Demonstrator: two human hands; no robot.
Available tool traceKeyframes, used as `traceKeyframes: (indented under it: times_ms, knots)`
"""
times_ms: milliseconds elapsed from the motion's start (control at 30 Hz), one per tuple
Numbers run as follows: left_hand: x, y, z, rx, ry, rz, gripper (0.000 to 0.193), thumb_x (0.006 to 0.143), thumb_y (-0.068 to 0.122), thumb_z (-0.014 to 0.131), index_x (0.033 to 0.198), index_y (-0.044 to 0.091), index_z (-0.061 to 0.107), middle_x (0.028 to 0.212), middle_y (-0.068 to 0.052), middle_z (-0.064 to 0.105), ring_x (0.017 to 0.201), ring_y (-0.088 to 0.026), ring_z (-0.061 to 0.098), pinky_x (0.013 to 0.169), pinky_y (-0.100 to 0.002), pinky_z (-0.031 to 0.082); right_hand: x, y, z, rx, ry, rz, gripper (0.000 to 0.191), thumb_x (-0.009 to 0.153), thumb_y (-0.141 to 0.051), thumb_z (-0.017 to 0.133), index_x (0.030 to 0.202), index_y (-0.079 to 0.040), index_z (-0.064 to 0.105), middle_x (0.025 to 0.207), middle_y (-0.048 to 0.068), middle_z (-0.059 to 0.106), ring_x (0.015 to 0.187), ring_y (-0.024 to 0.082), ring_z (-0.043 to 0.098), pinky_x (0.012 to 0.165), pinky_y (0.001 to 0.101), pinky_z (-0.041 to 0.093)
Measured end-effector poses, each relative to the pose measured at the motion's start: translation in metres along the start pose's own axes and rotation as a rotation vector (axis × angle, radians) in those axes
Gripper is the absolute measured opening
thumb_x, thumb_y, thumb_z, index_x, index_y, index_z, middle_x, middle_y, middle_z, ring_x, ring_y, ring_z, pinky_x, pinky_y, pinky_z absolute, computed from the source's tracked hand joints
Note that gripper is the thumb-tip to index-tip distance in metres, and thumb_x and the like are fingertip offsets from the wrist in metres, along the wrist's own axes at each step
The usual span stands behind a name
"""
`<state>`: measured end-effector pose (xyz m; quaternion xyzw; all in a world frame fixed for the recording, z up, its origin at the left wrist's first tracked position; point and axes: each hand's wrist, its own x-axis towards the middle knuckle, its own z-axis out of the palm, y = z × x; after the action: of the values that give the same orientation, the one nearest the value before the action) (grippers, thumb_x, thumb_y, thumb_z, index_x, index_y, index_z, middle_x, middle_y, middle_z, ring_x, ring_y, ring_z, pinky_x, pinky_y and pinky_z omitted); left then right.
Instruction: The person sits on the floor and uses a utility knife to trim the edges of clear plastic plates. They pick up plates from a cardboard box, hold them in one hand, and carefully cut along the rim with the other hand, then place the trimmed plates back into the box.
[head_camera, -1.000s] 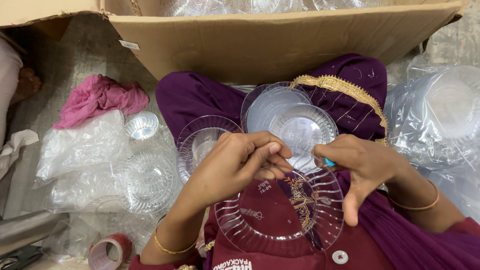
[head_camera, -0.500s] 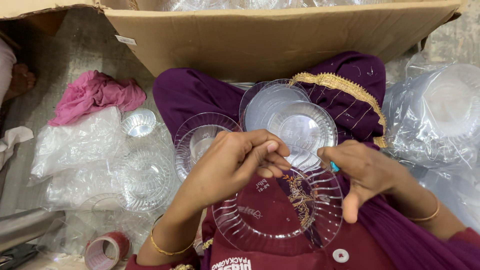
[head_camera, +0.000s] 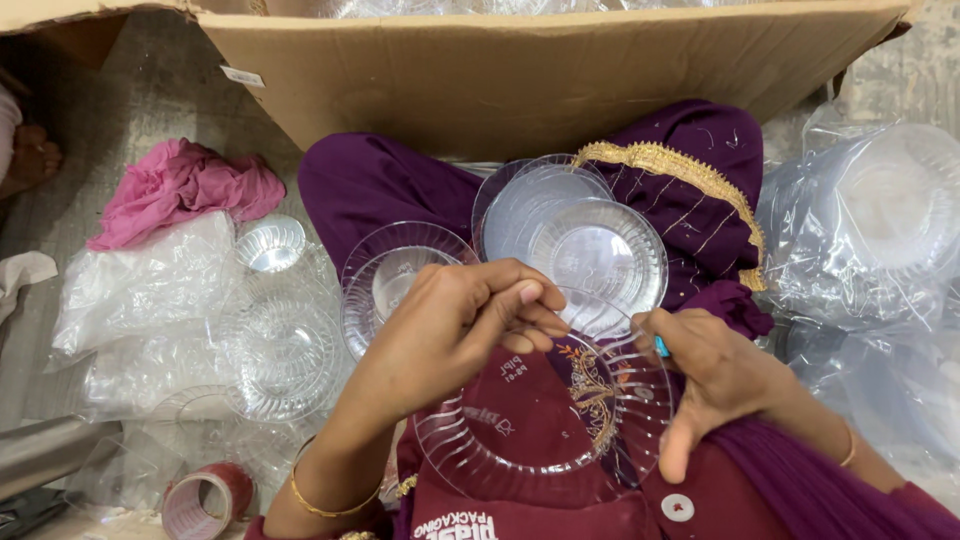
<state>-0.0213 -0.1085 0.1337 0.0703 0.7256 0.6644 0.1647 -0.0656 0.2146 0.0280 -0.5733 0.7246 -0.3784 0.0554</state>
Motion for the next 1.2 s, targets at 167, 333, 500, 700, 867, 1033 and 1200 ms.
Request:
traceKeyframes:
  times_ms: [167, 333, 500, 700, 867, 1033, 1200]
  knots:
    - [-0.005, -0.001, -0.001, 0.028, 0.03, -0.035, 0.028, 0.104, 0.01, 0.049, 0.106, -0.003, 0.073, 0.093, -0.011, 0.083, 0.083, -0.014, 0.082, 0.073, -0.025, 0.069, -0.002, -0.006, 0.008, -0.057, 0.029, 0.056, 0.11, 0.052, -0.091, 0.064, 0.106, 0.005, 0.052, 0.073, 0.008, 0.055, 0.059, 0.024, 0.059, 0.055, 0.0341, 0.048]
    - [-0.009, -0.006, -0.002, 0.013, 0.085, -0.066, 0.029, 0.104, 0.012, 0.049, 0.105, -0.004, 0.073, 0.091, -0.012, 0.082, 0.082, -0.014, 0.082, 0.072, -0.024, 0.068, -0.009, -0.015, 0.019, -0.142, 0.101, 0.074, 0.107, 0.073, -0.086, 0.052, 0.117, 0.011, 0.052, 0.085, 0.009, 0.065, 0.071, 0.026, 0.068, 0.064, 0.0347, 0.054]
    - [-0.018, -0.017, -0.004, -0.032, 0.123, -0.105, 0.03, 0.105, 0.014, 0.048, 0.106, -0.005, 0.072, 0.092, -0.012, 0.082, 0.081, -0.014, 0.081, 0.071, -0.024, 0.067, -0.017, -0.017, 0.037, -0.068, 0.132, 0.182, 0.086, 0.083, -0.082, 0.046, 0.1, 0.001, 0.057, 0.081, 0.008, 0.062, 0.067, 0.025, 0.066, 0.059, 0.0363, 0.051]
    - [-0.018, -0.03, -0.007, -0.055, 0.176, -0.149, 0.031, 0.104, 0.014, 0.047, 0.108, -0.006, 0.071, 0.092, -0.013, 0.082, 0.08, -0.015, 0.082, 0.069, -0.025, 0.066, -0.01, -0.021, 0.04, -0.034, 0.092, 0.234, 0.068, 0.093, -0.071, 0.044, 0.091, -0.004, 0.058, 0.072, 0.006, 0.056, 0.06, 0.021, 0.06, 0.053, 0.0363, 0.047]
    - [-0.007, -0.034, -0.016, 0.024, 0.27, -0.127, 0.034, 0.105, 0.017, 0.047, 0.11, -0.006, 0.071, 0.094, -0.015, 0.083, 0.082, -0.017, 0.081, 0.073, -0.025, 0.067, 0.031, -0.035, 0.022, 0.466, 0.237, 0.405, 0.044, 0.103, -0.043, 0.06, 0.109, 0.001, 0.06, 0.078, 0.005, 0.067, 0.064, 0.014, 0.066, 0.054, 0.0328, 0.054]
    - [0.016, -0.017, -0.035, -0.634, 0.107, 0.41, 0.064, 0.106, 0.033, 0.056, 0.158, 0.001, 0.033, 0.153, -0.023, 0.053, 0.134, -0.028, 0.063, 0.113, -0.039, 0.056, 0.094, -0.019, 0.0, 0.462, 0.668, 0.636, 0.015, 0.104, -0.017, 0.058, 0.106, -0.004, 0.065, 0.068, 0.008, 0.069, 0.043, 0.006, 0.046, 0.036, 0.0208, 0.036]
    - [0.032, -0.007, 0.017, -0.586, 0.184, 0.654, 0.079, 0.106, 0.023, 0.058, 0.164, 0.01, 0.007, 0.164, -0.026, 0.034, 0.15, -0.035, 0.044, 0.123, -0.049, 0.044, 0.128, 0.001, -0.025, 0.646, 0.848, 0.491, 0.012, 0.108, -0.014, 0.059, 0.114, -0.003, 0.058, 0.078, 0.009, 0.065, 0.052, 0.003, 0.041, 0.046, 0.0178, 0.031]
